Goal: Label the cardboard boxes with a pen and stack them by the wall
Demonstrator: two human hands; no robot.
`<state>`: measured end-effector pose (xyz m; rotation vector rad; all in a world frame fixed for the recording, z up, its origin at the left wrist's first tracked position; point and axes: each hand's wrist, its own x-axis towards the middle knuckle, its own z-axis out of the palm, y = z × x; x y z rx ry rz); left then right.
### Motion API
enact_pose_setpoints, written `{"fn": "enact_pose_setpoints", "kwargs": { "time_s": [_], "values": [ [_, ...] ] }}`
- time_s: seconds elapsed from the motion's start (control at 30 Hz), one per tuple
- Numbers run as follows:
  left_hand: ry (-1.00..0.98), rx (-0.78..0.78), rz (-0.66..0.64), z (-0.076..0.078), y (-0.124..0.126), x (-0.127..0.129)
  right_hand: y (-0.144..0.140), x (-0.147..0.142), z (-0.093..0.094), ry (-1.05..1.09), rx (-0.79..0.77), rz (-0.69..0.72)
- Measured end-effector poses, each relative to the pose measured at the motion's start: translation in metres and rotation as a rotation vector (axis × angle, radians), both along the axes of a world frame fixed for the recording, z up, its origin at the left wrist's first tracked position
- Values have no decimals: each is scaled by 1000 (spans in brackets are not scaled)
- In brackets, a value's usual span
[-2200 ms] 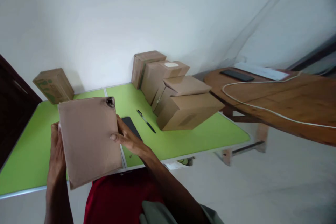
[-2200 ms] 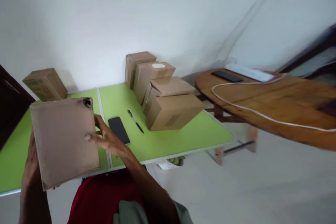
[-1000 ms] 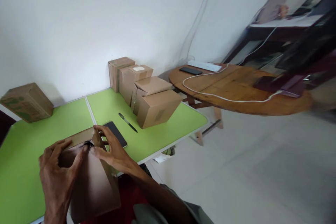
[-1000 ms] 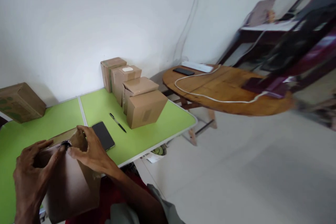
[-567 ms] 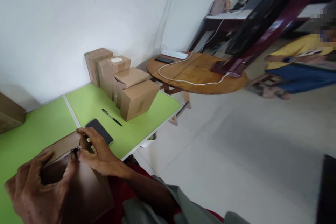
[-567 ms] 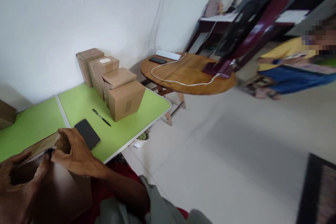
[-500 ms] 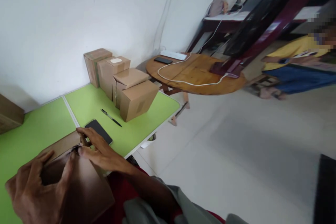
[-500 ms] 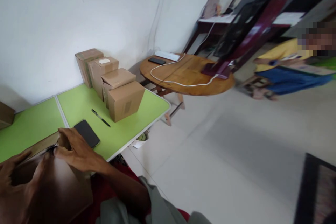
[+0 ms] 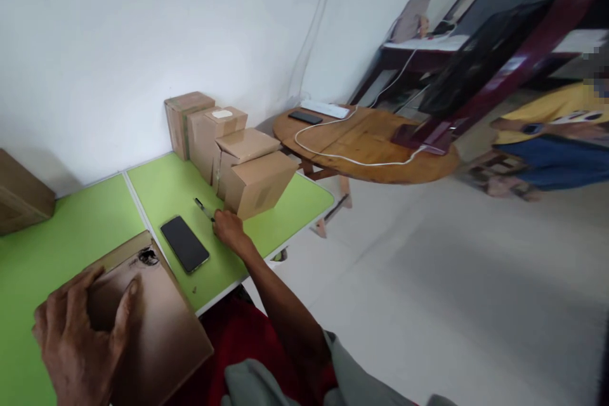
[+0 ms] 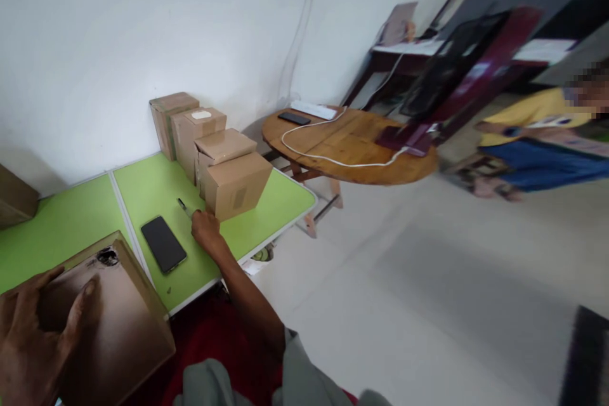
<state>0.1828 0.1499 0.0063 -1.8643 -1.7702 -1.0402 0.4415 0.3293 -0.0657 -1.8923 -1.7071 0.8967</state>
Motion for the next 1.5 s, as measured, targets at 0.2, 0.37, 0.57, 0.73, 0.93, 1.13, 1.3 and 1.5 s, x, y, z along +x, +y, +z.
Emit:
{"fn": "enact_pose_setpoints", "kwargs": {
  "time_s": [0.2, 0.37, 0.57, 0.73, 0.93, 1.13, 1.3, 1.5],
  "values": [
    [28, -6, -5, 0, -3, 3, -46, -5, 26, 508, 208, 177],
    [49, -7, 4, 0, -5, 4, -99, -44, 49, 1146, 369, 337],
    [53, 8, 9, 0, -6, 6, -104, -59, 56, 1057, 478, 330],
    [66, 21, 11, -3, -6, 5, -102, -56, 58, 957, 547, 385],
    [163, 64, 49, -9, -4, 1, -106, -45, 64, 879, 619, 469],
    [144, 64, 52, -7, -3, 2, -109, -26, 70, 813, 551, 463],
    [112, 40, 50, -5, -3, 2, -75, -15, 67, 382, 573, 332],
    [-2, -20, 91, -5, -5, 0, -10, -15, 30, -280, 175, 186]
  ]
}}
